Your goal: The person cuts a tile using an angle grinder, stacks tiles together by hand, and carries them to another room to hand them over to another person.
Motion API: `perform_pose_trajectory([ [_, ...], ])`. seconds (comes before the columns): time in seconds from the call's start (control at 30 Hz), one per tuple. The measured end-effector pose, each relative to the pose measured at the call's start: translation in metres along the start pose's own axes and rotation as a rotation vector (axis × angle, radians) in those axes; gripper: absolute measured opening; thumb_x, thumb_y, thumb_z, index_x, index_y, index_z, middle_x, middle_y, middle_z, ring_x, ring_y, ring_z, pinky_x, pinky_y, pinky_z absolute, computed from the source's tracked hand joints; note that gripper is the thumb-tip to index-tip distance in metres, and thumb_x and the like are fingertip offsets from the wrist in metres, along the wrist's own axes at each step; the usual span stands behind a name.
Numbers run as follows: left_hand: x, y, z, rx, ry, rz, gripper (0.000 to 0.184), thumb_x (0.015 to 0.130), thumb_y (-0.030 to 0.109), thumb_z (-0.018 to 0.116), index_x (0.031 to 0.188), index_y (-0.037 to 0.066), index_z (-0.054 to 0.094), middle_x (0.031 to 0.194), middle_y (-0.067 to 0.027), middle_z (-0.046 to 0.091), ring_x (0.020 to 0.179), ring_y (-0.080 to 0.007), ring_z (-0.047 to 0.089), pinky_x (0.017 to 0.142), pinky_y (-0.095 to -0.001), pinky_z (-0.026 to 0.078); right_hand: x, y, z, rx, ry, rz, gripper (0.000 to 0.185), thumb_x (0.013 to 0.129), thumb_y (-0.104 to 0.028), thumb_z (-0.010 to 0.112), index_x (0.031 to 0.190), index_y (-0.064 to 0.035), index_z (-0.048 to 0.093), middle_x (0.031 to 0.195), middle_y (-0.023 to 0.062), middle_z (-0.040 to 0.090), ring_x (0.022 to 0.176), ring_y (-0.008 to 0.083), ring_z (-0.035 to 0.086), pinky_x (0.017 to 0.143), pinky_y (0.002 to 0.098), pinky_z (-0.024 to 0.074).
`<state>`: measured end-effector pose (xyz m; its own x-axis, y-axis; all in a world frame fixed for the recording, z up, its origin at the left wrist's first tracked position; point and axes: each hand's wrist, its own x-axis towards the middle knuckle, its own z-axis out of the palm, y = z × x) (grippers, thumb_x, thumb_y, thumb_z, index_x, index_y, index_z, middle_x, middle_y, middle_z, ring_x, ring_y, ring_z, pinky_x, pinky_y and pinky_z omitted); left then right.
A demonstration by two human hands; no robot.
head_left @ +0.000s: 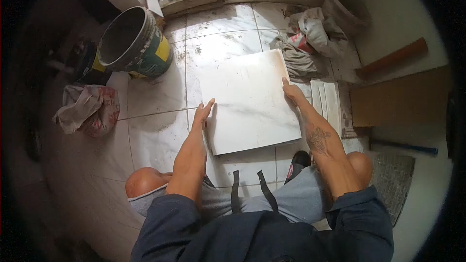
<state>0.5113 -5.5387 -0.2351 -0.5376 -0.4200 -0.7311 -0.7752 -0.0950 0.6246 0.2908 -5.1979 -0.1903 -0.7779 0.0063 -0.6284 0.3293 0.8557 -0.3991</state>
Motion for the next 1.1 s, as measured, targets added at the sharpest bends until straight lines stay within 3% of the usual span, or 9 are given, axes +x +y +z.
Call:
perform_pose_trajectory([
  [0.13, 0.007, -0.01, 0.012, -0.044, 0.099, 0.052, 0.129, 0.071, 0.073, 0.072, 0.155, -0.005, 0.012, 0.157, -0.0277, 0.026, 0.143, -0.0408, 0.031, 0.114, -0.0574, 0.027, -0.002, 0.001, -0.001, 0.08, -0.014, -0.016, 0.097, 0.095, -0.07, 0.026, 0.13, 0.0167, 0.052, 0.139, 0.0358, 0.048, 0.137, 0.0441, 0.041, 0.115, 0.044, 0.0302],
  [0.23, 0.002, 0.001, 0.016, -0.152, 0.133, -0.015, 0.112, 0.074, 0.069, 0.071, 0.146, -0.01, 0.038, 0.144, -0.0268, 0.048, 0.131, -0.034, 0.049, 0.107, -0.0415, 0.041, -0.005, 0.003, -0.003, 0.057, -0.019, -0.023, 0.097, 0.094, -0.07, 0.029, 0.13, 0.0164, 0.052, 0.139, 0.0359, 0.047, 0.137, 0.0449, 0.042, 0.114, 0.0439, 0.031],
  [0.4, 0.007, 0.004, 0.013, -0.216, 0.122, -0.007, 0.103, 0.08, 0.07, 0.065, 0.131, -0.018, 0.051, 0.131, -0.0289, 0.057, 0.123, -0.0343, 0.056, 0.105, -0.0396, 0.042, -0.017, 0.004, -0.002, 0.044, 0.078, 0.016, 0.099, 0.092, -0.074, 0.03, 0.122, 0.0169, 0.058, 0.126, 0.0384, 0.056, 0.128, 0.0461, 0.051, 0.108, 0.0478, 0.0387],
  [0.5, -0.008, 0.012, 0.025, 0.019, 0.408, -0.041, 0.102, 0.081, 0.074, 0.06, 0.123, -0.019, 0.057, 0.125, -0.033, 0.06, 0.12, -0.0389, 0.058, 0.103, -0.0404, 0.044, -0.032, -0.001, -0.003, -0.004, 0.15, 0.015, 0.1, 0.092, -0.075, 0.03, 0.113, 0.016, 0.064, 0.117, 0.0374, 0.061, 0.118, 0.0468, 0.059, 0.1, 0.0497, 0.0444],
  [0.63, -0.057, 0.051, 0.019, 0.075, 0.418, -0.117, 0.1, 0.082, 0.077, 0.055, 0.112, -0.019, 0.063, 0.118, -0.0359, 0.062, 0.114, -0.0419, 0.061, 0.098, -0.0435, 0.047, -0.046, -0.004, -0.011, -0.057, 0.227, 0.029, 0.103, 0.092, -0.078, 0.026, 0.1, 0.0158, 0.068, 0.106, 0.0409, 0.062, 0.11, 0.0516, 0.06, 0.097, 0.0512, 0.0446],
  [0.7, -0.044, 0.037, 0.018, 0.165, 0.493, -0.114, 0.099, 0.082, 0.077, 0.054, 0.109, -0.018, 0.064, 0.115, -0.0345, 0.064, 0.109, -0.0411, 0.064, 0.096, -0.0443, 0.048, -0.069, -0.014, -0.032, -0.082, 0.227, 0.054, 0.101, 0.093, -0.076, 0.027, 0.097, 0.0152, 0.069, 0.104, 0.0406, 0.063, 0.108, 0.0515, 0.061, 0.095, 0.0511, 0.0458],
  [0.8, -0.094, 0.056, -0.001, 0.063, 0.393, -0.148, 0.096, 0.083, 0.075, 0.056, 0.108, -0.017, 0.065, 0.111, -0.0314, 0.067, 0.104, -0.038, 0.065, 0.093, -0.043, 0.048, -0.128, -0.031, -0.077, -0.085, 0.187, 0.043, 0.097, 0.094, -0.074, 0.031, 0.099, 0.0163, 0.068, 0.102, 0.0407, 0.063, 0.105, 0.0513, 0.062, 0.093, 0.0526, 0.0469],
  [1.0, -0.232, 0.154, -0.065, -0.079, 0.282, -0.128, 0.087, 0.088, 0.066, 0.057, 0.108, -0.018, 0.064, 0.105, -0.0303, 0.068, 0.102, -0.0371, 0.065, 0.092, -0.0418, 0.048, -0.244, -0.11, -0.193, -0.114, 0.125, 0.104, 0.092, 0.096, -0.069, 0.032, 0.098, 0.0148, 0.068, 0.1, 0.0407, 0.062, 0.105, 0.0526, 0.06, 0.094, 0.0522, 0.0448],
  [1.1, -0.3, 0.242, -0.111, -0.117, 0.237, -0.068, 0.085, 0.089, 0.065, 0.056, 0.102, -0.019, 0.065, 0.099, -0.0318, 0.068, 0.099, -0.0372, 0.066, 0.091, -0.0421, 0.048, -0.298, -0.172, -0.255, -0.184, 0.158, 0.082, 0.088, 0.098, -0.066, 0.032, 0.099, 0.0135, 0.068, 0.101, 0.039, 0.063, 0.102, 0.0528, 0.061, 0.092, 0.0516, 0.0447],
])
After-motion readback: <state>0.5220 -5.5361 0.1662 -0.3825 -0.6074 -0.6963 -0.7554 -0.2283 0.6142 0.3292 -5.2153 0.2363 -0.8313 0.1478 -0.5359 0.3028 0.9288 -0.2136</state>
